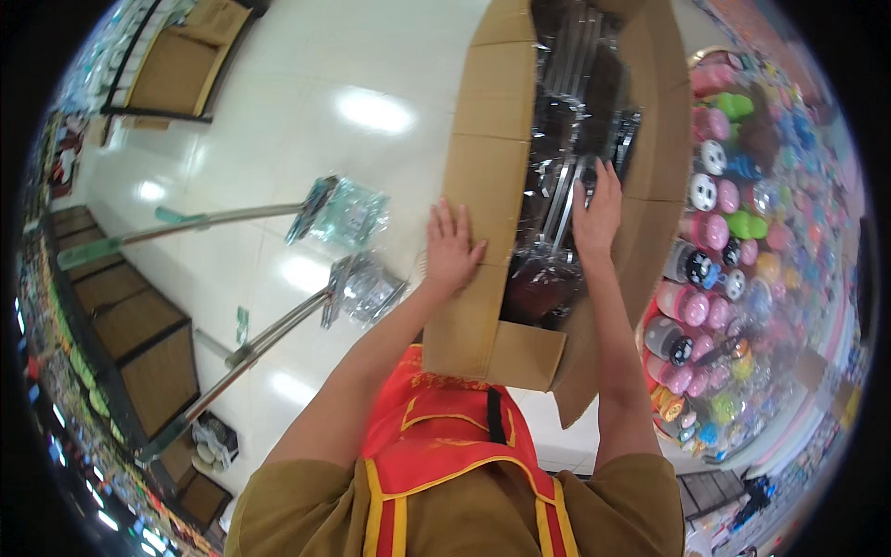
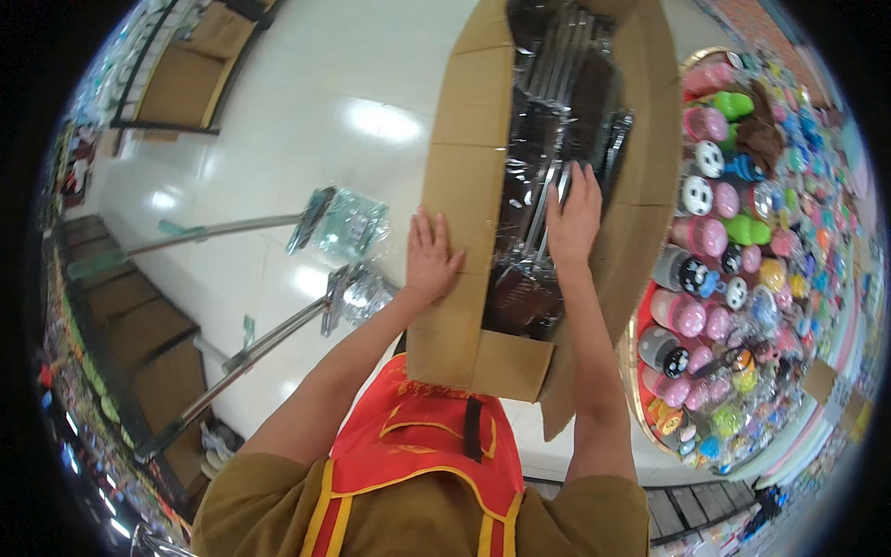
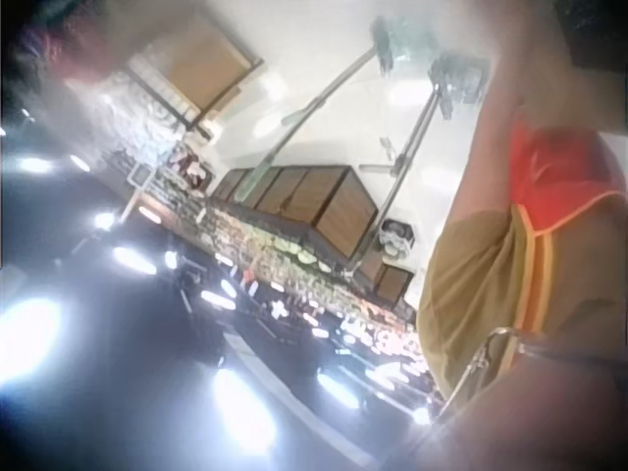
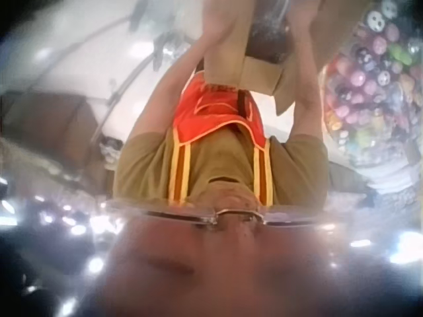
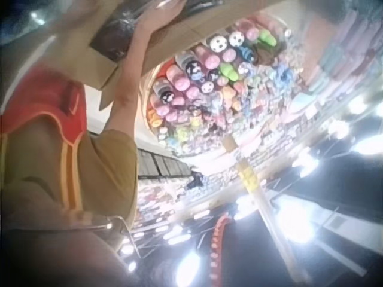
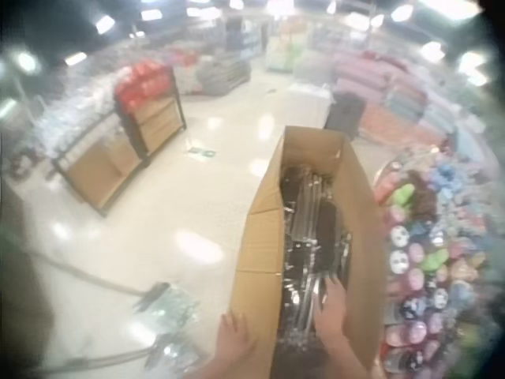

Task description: The person assembles mop handles by attaching gray plastic caps to metal poles. They repeatedly pick up poles and caps from a cardboard box, fit the caps onto the poles, and place the assembled units on the floor. The person then closes the box containing remaining parts.

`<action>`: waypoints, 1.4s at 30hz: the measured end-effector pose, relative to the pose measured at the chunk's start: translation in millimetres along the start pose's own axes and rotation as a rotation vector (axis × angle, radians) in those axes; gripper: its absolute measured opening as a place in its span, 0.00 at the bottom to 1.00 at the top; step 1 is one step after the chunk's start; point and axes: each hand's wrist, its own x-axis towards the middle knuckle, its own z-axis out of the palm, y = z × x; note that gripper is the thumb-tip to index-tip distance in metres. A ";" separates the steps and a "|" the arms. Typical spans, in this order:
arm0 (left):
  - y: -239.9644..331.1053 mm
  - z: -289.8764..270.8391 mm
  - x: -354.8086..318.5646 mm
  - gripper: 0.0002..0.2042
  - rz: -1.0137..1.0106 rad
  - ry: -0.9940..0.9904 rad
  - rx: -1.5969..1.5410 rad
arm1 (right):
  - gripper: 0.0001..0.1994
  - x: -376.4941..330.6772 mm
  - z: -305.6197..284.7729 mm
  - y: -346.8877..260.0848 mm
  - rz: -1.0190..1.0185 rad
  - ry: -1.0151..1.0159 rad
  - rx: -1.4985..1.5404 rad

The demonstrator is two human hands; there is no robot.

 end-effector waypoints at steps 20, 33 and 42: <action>8.7 -2.5 -2.2 0.39 0.031 -0.117 -0.061 | 0.23 -22.4 153.8 -56.2 0.591 0.038 -0.030; -49.2 -45.2 8.9 0.37 0.456 -0.310 -0.090 | 0.21 -23.6 161.6 -58.1 0.569 0.052 -0.101; -50.2 -44.3 20.1 0.37 0.511 -0.357 0.101 | 0.20 -16.6 164.8 -56.0 0.547 0.059 -0.061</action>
